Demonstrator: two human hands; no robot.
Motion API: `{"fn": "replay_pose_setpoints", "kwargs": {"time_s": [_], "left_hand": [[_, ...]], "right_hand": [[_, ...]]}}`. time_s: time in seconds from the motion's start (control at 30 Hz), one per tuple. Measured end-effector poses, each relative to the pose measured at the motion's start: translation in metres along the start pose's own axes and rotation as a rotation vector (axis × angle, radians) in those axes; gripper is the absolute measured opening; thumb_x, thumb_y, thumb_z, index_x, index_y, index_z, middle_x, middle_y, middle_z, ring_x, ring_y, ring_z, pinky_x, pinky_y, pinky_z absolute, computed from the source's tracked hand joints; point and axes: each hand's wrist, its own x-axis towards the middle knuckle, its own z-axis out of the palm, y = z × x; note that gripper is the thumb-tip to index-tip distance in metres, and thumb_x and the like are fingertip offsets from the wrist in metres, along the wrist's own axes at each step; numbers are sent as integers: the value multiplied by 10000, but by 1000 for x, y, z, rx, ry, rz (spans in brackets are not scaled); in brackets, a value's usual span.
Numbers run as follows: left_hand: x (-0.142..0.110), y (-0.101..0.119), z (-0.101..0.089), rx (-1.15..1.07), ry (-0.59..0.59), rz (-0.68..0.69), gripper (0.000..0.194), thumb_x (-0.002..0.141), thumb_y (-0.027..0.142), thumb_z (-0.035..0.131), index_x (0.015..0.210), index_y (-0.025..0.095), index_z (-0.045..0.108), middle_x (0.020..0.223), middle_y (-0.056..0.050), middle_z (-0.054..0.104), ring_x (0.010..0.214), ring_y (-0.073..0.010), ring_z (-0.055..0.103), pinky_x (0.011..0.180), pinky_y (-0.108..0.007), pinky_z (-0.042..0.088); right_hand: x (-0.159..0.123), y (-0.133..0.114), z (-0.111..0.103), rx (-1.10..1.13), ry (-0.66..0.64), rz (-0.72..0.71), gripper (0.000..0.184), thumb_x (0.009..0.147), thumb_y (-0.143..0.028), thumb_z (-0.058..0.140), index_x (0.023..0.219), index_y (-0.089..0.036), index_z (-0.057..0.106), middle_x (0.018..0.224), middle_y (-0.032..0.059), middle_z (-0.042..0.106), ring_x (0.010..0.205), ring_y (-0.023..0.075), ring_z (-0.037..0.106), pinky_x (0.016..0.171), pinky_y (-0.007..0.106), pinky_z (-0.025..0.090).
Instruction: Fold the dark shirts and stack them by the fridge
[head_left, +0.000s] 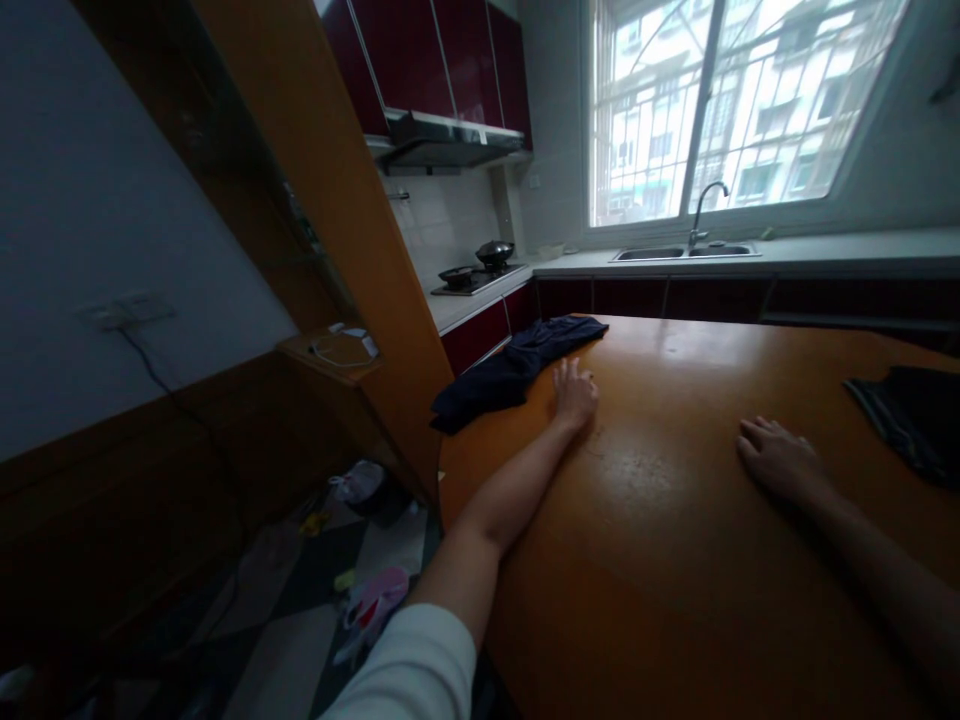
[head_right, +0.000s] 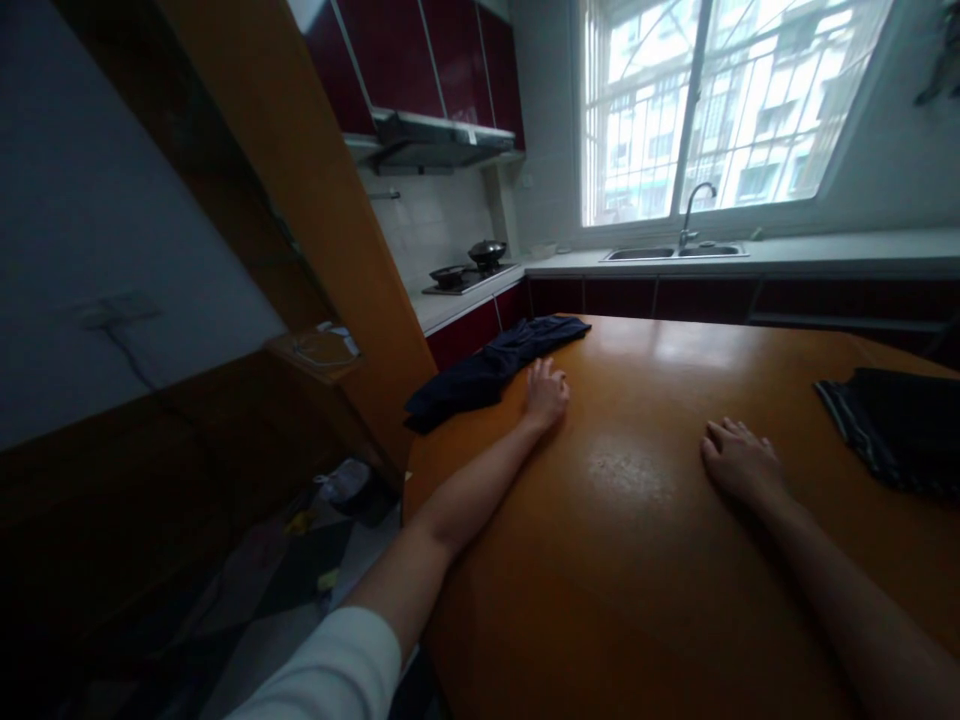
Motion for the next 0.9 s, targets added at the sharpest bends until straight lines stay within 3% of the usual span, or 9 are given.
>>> {"fn": "replay_pose_setpoints", "kwargs": {"time_s": [0.1, 0.2, 0.37, 0.47, 0.63, 0.77, 0.9], "left_hand": [[4, -36, -21, 102, 109, -269, 390, 904, 200, 497, 1260, 175, 657, 1633, -146, 291, 1545, -361, 108, 1213, -652, 116], [1, -61, -33, 152, 90, -405, 403, 901, 207, 497, 1270, 191, 656, 1603, -164, 348, 1523, -365, 182, 1191, -686, 110], [-1, -72, -34, 146, 56, -415, 422, 942, 154, 414, 1258, 229, 682, 1323, -146, 640, 1332, -310, 478, 1192, -647, 153], [3, -68, -38, 127, 73, -354, 498, 960, 102, 345, 1343, 237, 634, 1303, -125, 656, 1273, -278, 524, 1208, -602, 156], [9, -34, -36, 77, 96, -133, 534, 977, 85, 320, 1455, 182, 537, 1533, -96, 484, 1346, -241, 453, 1190, -431, 295], [-6, 21, -7, -6, 34, 306, 564, 928, 23, 369, 1463, 132, 510, 1567, -84, 448, 1314, -212, 486, 1132, -352, 387], [-33, 73, 23, 10, -154, 703, 412, 968, 115, 442, 1332, 183, 625, 1559, -77, 460, 1221, -219, 572, 1028, -358, 473]], "right_hand": [[3, 3, 6, -6, 5, 2, 621, 1010, -428, 226, 1465, -114, 510, 1586, 162, 411, 1471, 326, 353, 1153, 543, 324], [5, 5, 9, 12, 24, -1, 600, 1006, -420, 259, 1444, -117, 536, 1573, 174, 425, 1464, 333, 363, 1141, 558, 336], [5, 3, 7, 32, 55, -5, 574, 996, -411, 289, 1416, -133, 564, 1552, 184, 453, 1451, 340, 386, 1125, 569, 357], [5, 1, 6, 22, 47, -5, 565, 989, -405, 307, 1398, -127, 580, 1544, 182, 465, 1439, 339, 407, 1122, 545, 371], [5, 2, 6, 15, 65, -8, 549, 985, -400, 322, 1389, -142, 589, 1530, 173, 484, 1424, 336, 424, 1116, 538, 373], [3, 0, 4, 9, 69, -11, 544, 991, -400, 312, 1379, -143, 594, 1522, 170, 494, 1421, 326, 427, 1115, 520, 374], [0, -5, -5, -2, 55, 4, 531, 989, -396, 323, 1383, -159, 588, 1521, 162, 497, 1417, 320, 430, 1106, 522, 376]]}}
